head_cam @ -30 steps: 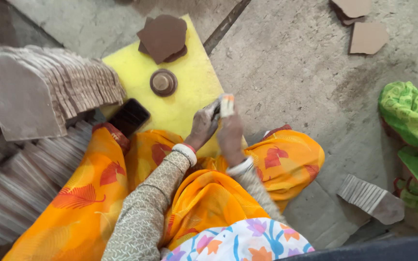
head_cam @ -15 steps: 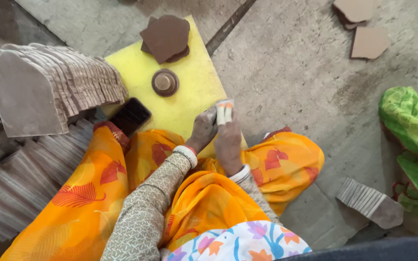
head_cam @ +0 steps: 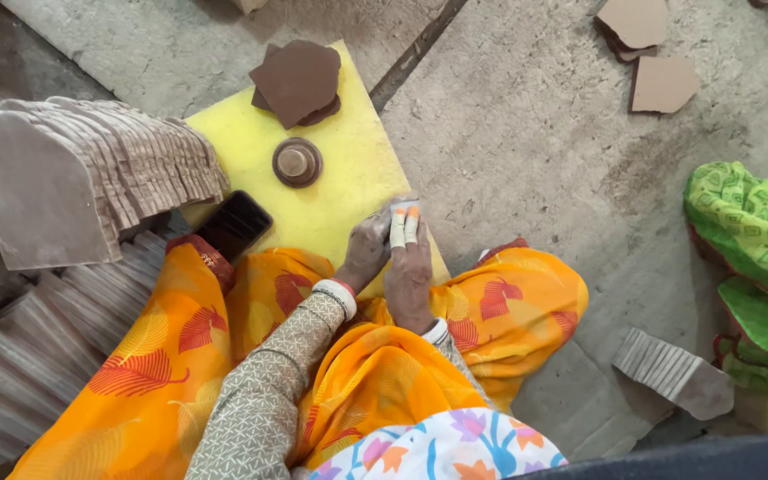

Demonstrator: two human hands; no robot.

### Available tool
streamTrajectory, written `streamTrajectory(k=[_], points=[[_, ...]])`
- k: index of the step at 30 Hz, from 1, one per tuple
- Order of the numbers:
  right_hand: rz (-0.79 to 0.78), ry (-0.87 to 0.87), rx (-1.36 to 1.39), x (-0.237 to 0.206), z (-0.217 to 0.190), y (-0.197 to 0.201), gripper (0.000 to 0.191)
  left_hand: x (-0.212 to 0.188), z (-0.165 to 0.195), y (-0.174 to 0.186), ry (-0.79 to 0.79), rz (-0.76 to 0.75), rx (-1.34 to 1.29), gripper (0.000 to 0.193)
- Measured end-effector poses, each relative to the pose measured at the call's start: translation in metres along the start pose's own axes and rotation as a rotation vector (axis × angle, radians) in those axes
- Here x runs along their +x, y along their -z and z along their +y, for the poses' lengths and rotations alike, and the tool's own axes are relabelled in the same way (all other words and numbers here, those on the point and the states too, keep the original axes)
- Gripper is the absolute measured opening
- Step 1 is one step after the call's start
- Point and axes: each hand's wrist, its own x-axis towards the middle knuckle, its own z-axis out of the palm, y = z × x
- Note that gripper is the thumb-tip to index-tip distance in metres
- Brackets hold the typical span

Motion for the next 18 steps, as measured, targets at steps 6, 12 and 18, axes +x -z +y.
streamTrajectory(k=[6, 12, 18], points=[[-0.547, -0.528, 0.427, 0.075, 0.071, -0.004, 0.047, 0.006, 0.008, 0.009, -0.199, 0.078, 0.045, 0.06], [-0.151, -0.269, 0.129, 0.039, 0.033, -0.011, 0.036, 0.028, 0.015, 0.019, -0.275, 0.023, 0.048, 0.064], [-0.089, -0.212, 0.231, 0.017, 0.034, -0.027, 0.056, 0.024, 0.016, 0.014, -0.198, -0.018, -0.021, 0.053]])
